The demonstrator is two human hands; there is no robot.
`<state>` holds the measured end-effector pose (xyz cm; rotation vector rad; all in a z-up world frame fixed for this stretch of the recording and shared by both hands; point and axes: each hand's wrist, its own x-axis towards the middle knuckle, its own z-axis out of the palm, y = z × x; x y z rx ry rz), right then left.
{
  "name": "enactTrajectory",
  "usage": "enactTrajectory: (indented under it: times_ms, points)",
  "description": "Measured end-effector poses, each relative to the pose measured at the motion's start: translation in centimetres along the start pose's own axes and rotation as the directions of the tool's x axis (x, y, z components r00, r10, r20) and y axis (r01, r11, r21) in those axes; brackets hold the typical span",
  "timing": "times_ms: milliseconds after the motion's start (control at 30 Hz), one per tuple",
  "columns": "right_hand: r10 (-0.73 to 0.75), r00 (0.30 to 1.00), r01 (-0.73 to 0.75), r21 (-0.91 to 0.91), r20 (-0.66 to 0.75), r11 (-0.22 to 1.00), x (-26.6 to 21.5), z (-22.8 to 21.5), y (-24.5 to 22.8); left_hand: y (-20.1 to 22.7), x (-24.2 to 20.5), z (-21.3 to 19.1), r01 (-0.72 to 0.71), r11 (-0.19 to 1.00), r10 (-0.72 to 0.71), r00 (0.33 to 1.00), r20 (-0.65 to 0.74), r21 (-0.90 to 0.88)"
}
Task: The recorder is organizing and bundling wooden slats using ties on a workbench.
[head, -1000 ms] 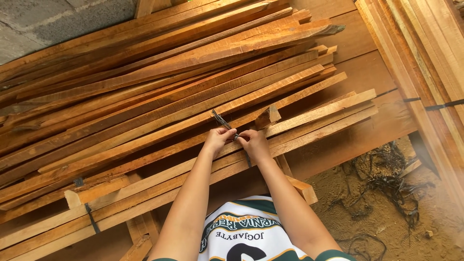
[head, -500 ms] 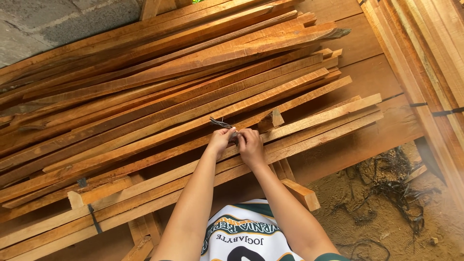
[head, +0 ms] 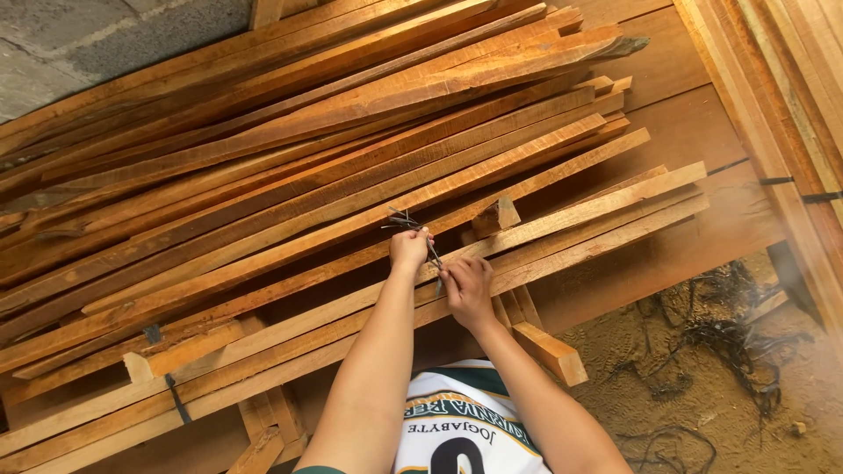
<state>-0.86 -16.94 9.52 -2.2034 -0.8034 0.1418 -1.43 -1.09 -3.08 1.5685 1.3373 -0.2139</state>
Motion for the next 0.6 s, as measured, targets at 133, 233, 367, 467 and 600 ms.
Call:
enactTrajectory:
  times_ms: [133,233,367,467,600]
  points:
    - [-0.037,0.999,0.037,0.0,0.012,0.999,-0.6,-0.4,-0.4,2.2,-3.0,-1.6,-0.006,0.999,0.004,0.999,-0.05,-0.049]
    - [-0.064,0.998,0.064,0.002,-0.003,0.998,-1.1,0.1,0.2,2.4,-3.3,-1.3,-0.013,0.995,0.003,0.995,-0.103,-0.094]
    - [-0.143,0.985,0.133,-0.105,-0.097,0.986,-0.6,0.9,0.0,4.9,-6.0,-3.1,-0.093,0.993,0.085,0.99,-0.109,-0.068]
    - [-0.187,0.971,0.166,-0.146,-0.151,0.975,-0.7,0.9,-0.2,7.8,-10.6,-6.1,-0.14,0.973,0.142,0.99,-0.001,0.186]
    - [-0.198,0.961,0.166,-0.173,-0.193,0.971,-0.8,1.3,-0.2,7.4,-12.3,-7.7,-0.258,0.779,0.202,0.966,0.161,0.572]
